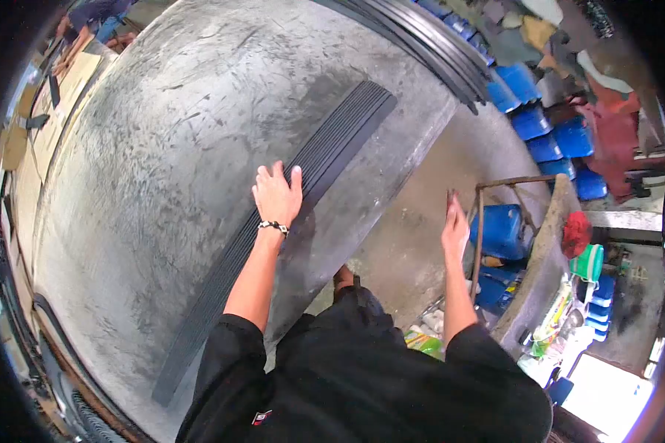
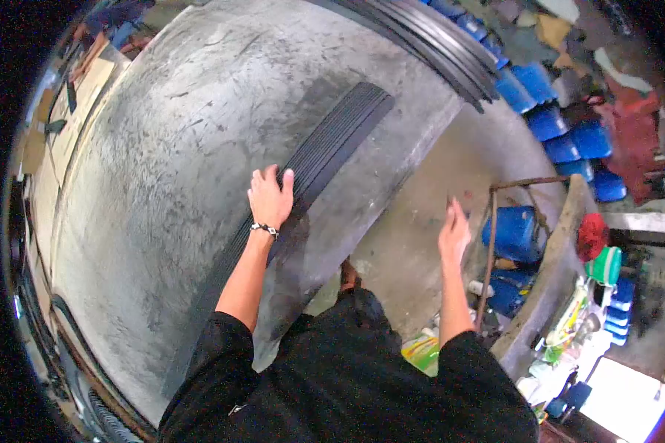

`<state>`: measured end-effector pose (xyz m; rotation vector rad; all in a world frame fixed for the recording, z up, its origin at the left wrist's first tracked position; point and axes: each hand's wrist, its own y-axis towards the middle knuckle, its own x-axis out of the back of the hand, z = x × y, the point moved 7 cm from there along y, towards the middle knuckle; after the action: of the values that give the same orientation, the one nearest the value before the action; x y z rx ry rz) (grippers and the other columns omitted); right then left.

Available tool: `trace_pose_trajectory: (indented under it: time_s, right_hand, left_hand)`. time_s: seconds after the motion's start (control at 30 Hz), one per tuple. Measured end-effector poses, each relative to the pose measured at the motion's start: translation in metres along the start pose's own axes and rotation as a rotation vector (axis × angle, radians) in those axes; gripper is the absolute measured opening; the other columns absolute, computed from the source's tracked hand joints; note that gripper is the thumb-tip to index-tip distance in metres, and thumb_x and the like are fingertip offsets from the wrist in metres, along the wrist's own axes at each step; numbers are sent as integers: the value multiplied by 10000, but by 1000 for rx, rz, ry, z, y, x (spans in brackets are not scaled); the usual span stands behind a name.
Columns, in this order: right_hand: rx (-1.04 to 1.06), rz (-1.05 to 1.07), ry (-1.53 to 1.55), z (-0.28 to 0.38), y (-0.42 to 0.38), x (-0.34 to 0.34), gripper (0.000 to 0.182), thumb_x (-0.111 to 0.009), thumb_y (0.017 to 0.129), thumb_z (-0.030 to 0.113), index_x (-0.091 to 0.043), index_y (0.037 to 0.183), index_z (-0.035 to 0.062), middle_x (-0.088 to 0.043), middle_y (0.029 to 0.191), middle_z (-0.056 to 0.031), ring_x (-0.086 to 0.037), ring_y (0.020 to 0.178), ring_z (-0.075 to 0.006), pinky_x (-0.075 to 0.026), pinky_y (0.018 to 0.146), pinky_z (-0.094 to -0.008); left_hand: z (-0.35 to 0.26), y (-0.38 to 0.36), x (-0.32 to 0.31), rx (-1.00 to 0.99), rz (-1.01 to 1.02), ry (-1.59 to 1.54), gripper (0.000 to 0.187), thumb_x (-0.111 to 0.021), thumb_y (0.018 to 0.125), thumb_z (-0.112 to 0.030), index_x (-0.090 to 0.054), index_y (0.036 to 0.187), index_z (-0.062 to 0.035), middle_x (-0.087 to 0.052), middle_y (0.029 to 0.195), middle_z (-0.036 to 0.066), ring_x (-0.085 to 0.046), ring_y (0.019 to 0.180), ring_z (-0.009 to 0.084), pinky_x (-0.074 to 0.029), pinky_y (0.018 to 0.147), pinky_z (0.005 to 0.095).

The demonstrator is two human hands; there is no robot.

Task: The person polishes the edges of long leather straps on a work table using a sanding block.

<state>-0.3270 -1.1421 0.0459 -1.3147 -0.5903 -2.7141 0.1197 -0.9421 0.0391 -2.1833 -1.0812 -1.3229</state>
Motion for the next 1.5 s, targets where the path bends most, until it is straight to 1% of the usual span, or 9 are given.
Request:
trace_pose_trajectory:
  time_s: [0.03,0.17,0.43,0.6,0.83,0.93,1.2,1.33,1.5]
  right_hand:
    - [21,10,29,22,30,-9,408,-525,1167,311,-711,1435,65,-735,1393,-201,-701,1291,-389,-525,1116,-480]
    - [150,62,139,65,141,-60,404,-534,1166,321,-694,1474,113,-702,1466,-163,-648,1364,-359,-477,1144,-488]
    - [116,107,-6,74,187,-131,416,-542,1158,373,-670,1525,224,-581,1624,-110,-519,1492,-303,-312,1225,-554]
    - [193,92,-142,79,176,-139,415,-523,1161,404,-685,1507,242,-573,1633,-82,-477,1520,-319,-259,1230,-643]
    - [167,141,-134,81,183,-138,412,-511,1166,411,-696,1495,247,-581,1623,-91,-479,1513,-328,-255,1240,-616]
    - [164,153,-121,82,183,-137,401,-522,1163,398,-706,1484,241,-585,1619,-96,-485,1507,-332,-262,1241,-595]
    - [155,151,-101,84,191,-133,378,-575,1141,348,-715,1472,230,-579,1621,-112,-497,1495,-338,-281,1230,-581]
    - [408,40,-182,127,221,-144,402,-643,1094,299,-693,1489,241,-567,1635,-74,-493,1497,-323,-300,1212,-598]
    - [682,138,-148,217,217,-200,432,-680,1041,323,-692,1469,268,-566,1639,-19,-480,1516,-314,-326,1176,-650]
  left_hand:
    - [2,13,-5,63,-37,5,510,-604,1068,-528,-703,1214,-50,-650,1187,209,-617,1133,394,-463,998,545]
    - [-11,47,-6,96,93,87,470,-636,1055,-537,-694,997,-74,-665,1124,166,-580,1150,389,-467,974,558]
    - [-5,71,-22,316,305,-220,385,-634,1074,-387,-684,1068,-5,-761,943,258,-730,918,464,-552,845,539]
    - [-16,85,-31,188,290,-308,331,-742,1023,-269,-748,1007,62,-660,764,97,-591,721,148,-494,707,351]
    - [-20,83,-25,235,216,-398,311,-793,990,-240,-768,986,70,-667,782,89,-585,714,137,-478,684,337]
    - [-14,86,-33,211,184,-368,269,-792,975,-223,-783,953,45,-667,823,102,-591,695,187,-483,688,349]
    - [-22,87,-40,278,126,-456,262,-798,975,-209,-767,947,49,-691,793,87,-591,695,148,-489,669,338]
    - [-31,90,-44,267,156,-517,235,-799,987,-173,-785,1030,57,-712,809,33,-579,719,87,-487,682,295]
    - [-33,88,-50,202,172,-630,221,-780,992,-84,-813,1176,31,-737,989,26,-587,815,68,-480,736,269]
